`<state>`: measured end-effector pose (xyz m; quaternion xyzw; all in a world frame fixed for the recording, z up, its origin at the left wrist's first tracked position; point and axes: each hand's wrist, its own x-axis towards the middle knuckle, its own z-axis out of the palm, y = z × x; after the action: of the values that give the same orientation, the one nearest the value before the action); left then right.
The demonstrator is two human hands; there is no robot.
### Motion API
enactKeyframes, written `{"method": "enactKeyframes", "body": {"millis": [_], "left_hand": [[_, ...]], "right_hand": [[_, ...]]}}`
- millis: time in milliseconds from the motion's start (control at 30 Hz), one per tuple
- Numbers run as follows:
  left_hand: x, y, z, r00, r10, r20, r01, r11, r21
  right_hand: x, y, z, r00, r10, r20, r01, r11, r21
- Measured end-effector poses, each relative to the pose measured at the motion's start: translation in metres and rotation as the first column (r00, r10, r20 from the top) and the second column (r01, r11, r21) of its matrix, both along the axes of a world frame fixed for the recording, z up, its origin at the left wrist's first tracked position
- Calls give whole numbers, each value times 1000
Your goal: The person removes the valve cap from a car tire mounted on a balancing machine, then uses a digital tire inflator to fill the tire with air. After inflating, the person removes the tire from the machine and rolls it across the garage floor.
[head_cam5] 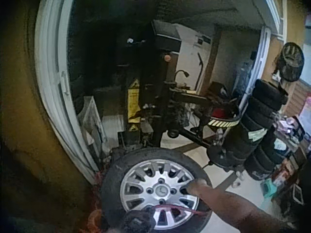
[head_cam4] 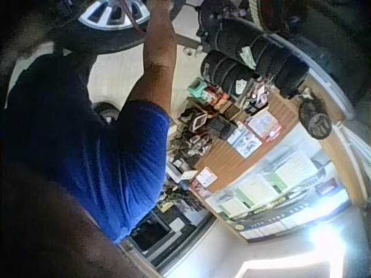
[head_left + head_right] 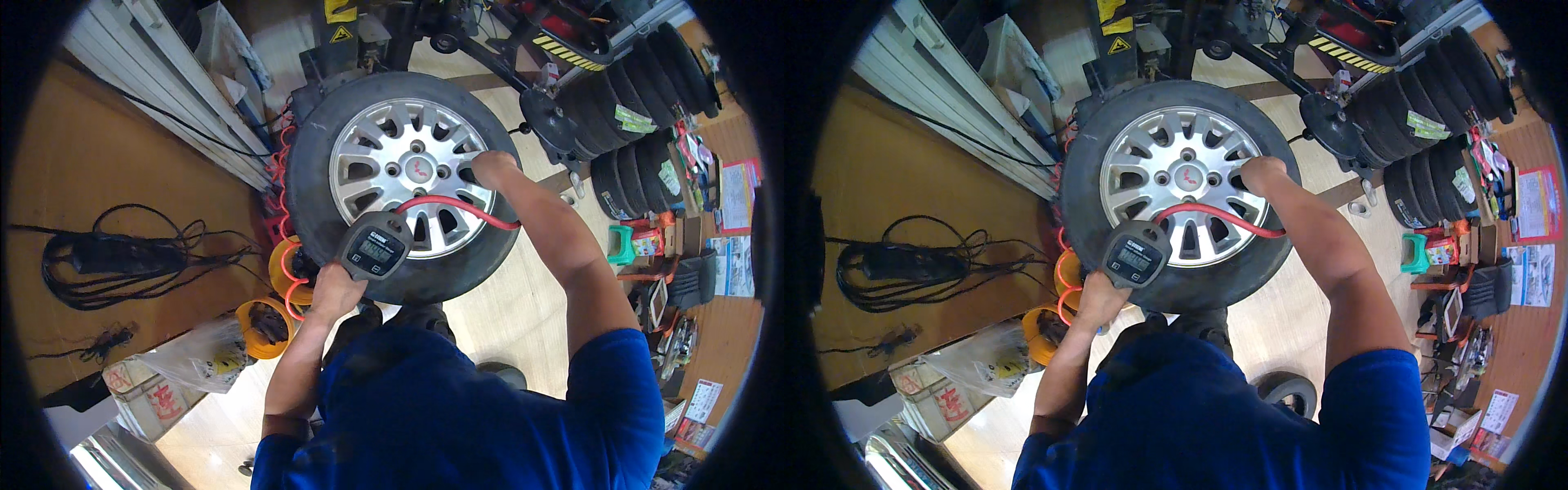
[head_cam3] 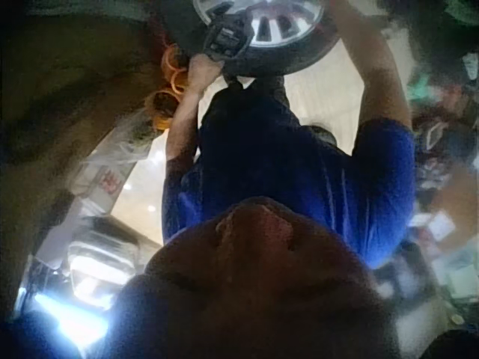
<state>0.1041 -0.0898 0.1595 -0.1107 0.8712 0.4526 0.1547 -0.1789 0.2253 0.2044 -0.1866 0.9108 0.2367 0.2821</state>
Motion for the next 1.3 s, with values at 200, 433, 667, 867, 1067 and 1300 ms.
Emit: {"method": "enactKeyframes", "body": {"millis": [200, 433, 667, 867, 1067, 1300], "left_hand": [[-5, 2, 3, 999, -41, 20, 44, 983, -179], [-8, -1, 7, 995, -77, 61, 86, 980, -178], [-5, 2, 11, 996, -82, 43, 90, 973, -213], [1, 2, 1, 996, -77, -46, 66, 976, -206], [24, 3, -5, 934, -242, -263, 142, 926, -349], [29, 7, -3, 928, -267, -260, 186, 937, -297]], "right_hand": [[-2, 5, 4, 997, -71, 11, 71, 997, -39], [-16, 7, -9, 999, -12, 41, 13, 999, -39], [-34, 23, -21, 982, 188, 30, -184, 976, -115], [-28, 21, -1, 997, -56, 56, 58, 997, -42], [-24, 21, -10, 995, -78, -56, 71, 990, -119], [-27, 3, -3, 989, -103, 108, 107, 994, -35]]}}
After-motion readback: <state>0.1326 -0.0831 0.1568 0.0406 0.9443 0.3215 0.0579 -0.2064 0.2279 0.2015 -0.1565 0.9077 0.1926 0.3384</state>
